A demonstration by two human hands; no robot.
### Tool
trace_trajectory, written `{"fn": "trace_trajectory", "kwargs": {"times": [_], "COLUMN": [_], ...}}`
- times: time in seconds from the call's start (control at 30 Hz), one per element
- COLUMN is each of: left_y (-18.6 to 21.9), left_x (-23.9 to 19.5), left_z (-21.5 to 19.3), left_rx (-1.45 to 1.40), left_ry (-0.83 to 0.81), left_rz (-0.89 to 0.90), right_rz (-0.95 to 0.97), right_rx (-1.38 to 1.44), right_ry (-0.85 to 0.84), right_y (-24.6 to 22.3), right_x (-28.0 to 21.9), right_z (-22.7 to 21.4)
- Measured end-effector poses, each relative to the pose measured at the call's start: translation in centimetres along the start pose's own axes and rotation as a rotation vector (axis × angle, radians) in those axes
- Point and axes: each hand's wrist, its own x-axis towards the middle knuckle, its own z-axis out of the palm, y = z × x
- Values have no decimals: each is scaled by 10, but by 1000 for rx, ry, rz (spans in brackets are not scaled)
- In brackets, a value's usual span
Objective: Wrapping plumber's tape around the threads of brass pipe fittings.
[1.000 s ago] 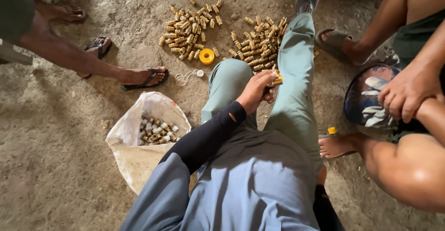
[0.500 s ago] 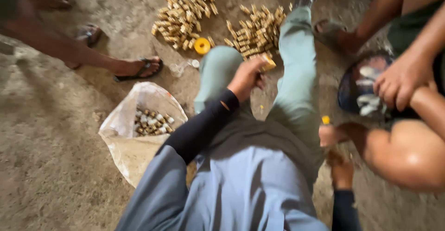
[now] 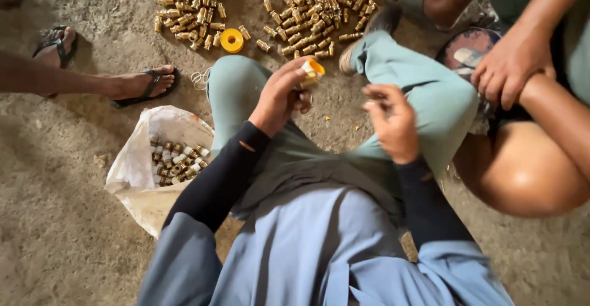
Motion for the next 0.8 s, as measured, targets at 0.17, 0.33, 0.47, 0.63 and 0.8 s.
{"fn": "trace_trajectory", "kwargs": {"times": [0.17,0.33,0.47,0.63,0.8], "left_y": [44,65,56,57,44], "left_x": [30,93,121,120,132], "left_z": [30,40,31,43,43], "left_rx": [232,288,258,357,378], "left_ry": [-209,-315,-326,-371,-342], "left_rz": [-84,-128,-177,-208,-118], "right_rz": [-66,-126,-194,-118,-18], "right_rx": [183,139,-65,-136,-61], "right_ry": [-175,-119,-174,-179,-86], "right_y": [-6,12,12,8,13], "right_x": [69,128,156,148,149], "right_z": [26,19,10,6,2]}}
